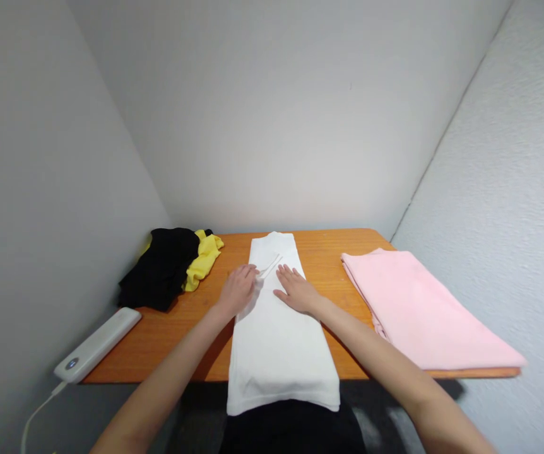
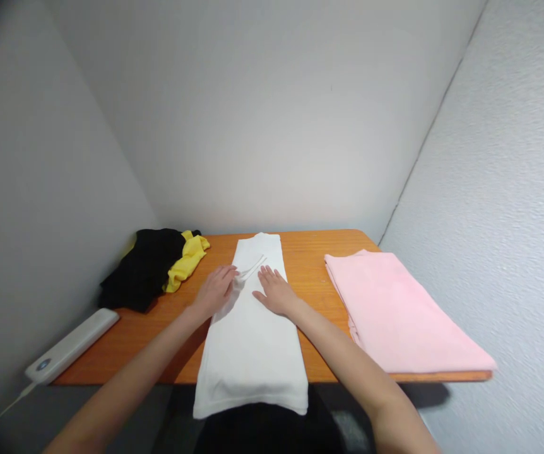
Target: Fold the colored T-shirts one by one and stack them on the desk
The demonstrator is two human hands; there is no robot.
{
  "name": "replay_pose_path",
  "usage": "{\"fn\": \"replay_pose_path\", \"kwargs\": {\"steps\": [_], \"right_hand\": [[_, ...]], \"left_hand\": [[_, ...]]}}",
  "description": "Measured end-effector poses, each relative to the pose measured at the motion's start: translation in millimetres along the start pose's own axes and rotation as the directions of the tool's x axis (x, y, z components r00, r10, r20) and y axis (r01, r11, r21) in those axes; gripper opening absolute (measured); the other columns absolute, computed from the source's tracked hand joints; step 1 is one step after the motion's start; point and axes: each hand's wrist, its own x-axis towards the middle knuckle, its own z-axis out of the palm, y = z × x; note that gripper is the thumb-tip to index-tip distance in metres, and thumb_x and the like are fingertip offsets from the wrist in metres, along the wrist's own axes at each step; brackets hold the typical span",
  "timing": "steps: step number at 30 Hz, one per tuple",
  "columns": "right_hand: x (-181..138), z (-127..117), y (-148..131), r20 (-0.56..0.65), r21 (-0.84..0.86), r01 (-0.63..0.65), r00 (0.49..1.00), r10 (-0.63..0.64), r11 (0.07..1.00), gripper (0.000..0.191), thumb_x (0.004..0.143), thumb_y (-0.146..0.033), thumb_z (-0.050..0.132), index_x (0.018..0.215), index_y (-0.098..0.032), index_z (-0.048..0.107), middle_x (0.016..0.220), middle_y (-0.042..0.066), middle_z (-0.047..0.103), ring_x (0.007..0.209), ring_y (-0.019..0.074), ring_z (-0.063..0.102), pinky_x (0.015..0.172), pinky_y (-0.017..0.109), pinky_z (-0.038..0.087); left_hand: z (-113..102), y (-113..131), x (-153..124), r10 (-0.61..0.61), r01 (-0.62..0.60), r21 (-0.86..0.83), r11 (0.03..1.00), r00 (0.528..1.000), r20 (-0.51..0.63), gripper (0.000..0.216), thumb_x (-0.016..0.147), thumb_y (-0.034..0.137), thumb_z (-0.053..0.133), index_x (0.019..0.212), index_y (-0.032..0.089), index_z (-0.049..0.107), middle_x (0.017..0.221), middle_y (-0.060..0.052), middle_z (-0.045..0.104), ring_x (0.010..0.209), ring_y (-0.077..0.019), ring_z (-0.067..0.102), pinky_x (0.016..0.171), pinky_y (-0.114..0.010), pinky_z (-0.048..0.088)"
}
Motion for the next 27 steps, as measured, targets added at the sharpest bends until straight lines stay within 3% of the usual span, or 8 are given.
{"fn": "replay_pose_path", "kwargs": {"steps": [2,4,10,15,23,27], "right_hand": [[-5,-5,-4,0.032,0.016,0.085,0.996,-0.085,0.996,0.071,0.098,-0.054,0.032,0.150,-0.007,0.027,0.156,0.013,0.015,0.146,0.0249,0.009,0.120,0.040,0.007],[-10,-8,-7,0.072,0.026,0.151,0.986,-0.153,0.988,0.072,0.098,-0.055,0.033,0.151,-0.008,0.025,0.156,0.013,0.014,0.146,0.0241,0.009,0.120,0.039,0.006],[-36,-9,-8,0.106,0.063,0.200,0.973,-0.206,0.978,0.079,0.097,-0.060,0.032,0.153,-0.006,0.015,0.157,0.015,0.008,0.146,0.0241,0.002,0.120,0.041,0.005],[-78,-15,-18,0.118,0.108,0.286,0.947,-0.298,0.952,0.080,0.096,-0.059,0.037,0.154,-0.010,0.011,0.158,0.015,0.001,0.146,0.0259,-0.002,0.120,0.045,0.005],[-164,-43,-47,0.211,0.260,0.405,0.862,-0.460,0.877,0.090,0.090,-0.055,0.054,0.155,-0.018,0.004,0.159,0.011,0.003,0.146,0.0266,0.000,0.119,0.048,0.003],[-188,-47,-38,0.210,0.235,0.398,0.870,-0.447,0.886,0.088,0.086,-0.034,0.061,0.155,-0.019,0.009,0.159,0.010,0.008,0.146,0.0263,0.003,0.119,0.047,0.007]], "left_hand": [[2,6,-4,0.179,-0.177,-0.029,0.984,0.979,0.097,0.037,0.096,0.023,0.036,0.130,0.023,0.052,0.141,-0.006,0.050,0.133,-0.0210,0.041,0.114,-0.040,0.029],[9,7,-9,0.278,-0.271,-0.062,0.961,0.942,0.187,0.044,0.098,0.032,0.035,0.140,0.022,0.044,0.149,-0.006,0.042,0.139,-0.0203,0.034,0.117,-0.039,0.024],[24,0,-23,0.280,-0.296,0.002,0.955,0.905,0.320,0.060,0.099,0.049,0.028,0.153,0.024,0.017,0.159,-0.006,0.019,0.147,-0.0198,0.014,0.119,-0.039,0.017],[24,1,-25,0.285,-0.321,0.058,0.945,0.899,0.331,0.059,0.100,0.049,0.024,0.152,0.022,0.018,0.160,-0.006,0.016,0.147,-0.0194,0.013,0.119,-0.039,0.016],[22,-2,-23,0.316,-0.351,0.071,0.934,0.900,0.301,0.056,0.101,0.044,0.027,0.151,0.022,0.022,0.159,-0.007,0.019,0.147,-0.0188,0.015,0.119,-0.038,0.018],[1,15,-35,0.422,-0.462,0.051,0.885,0.845,0.329,0.050,0.101,0.037,0.031,0.148,0.021,0.033,0.156,-0.009,0.029,0.146,-0.0206,0.020,0.120,-0.043,0.012]]}}
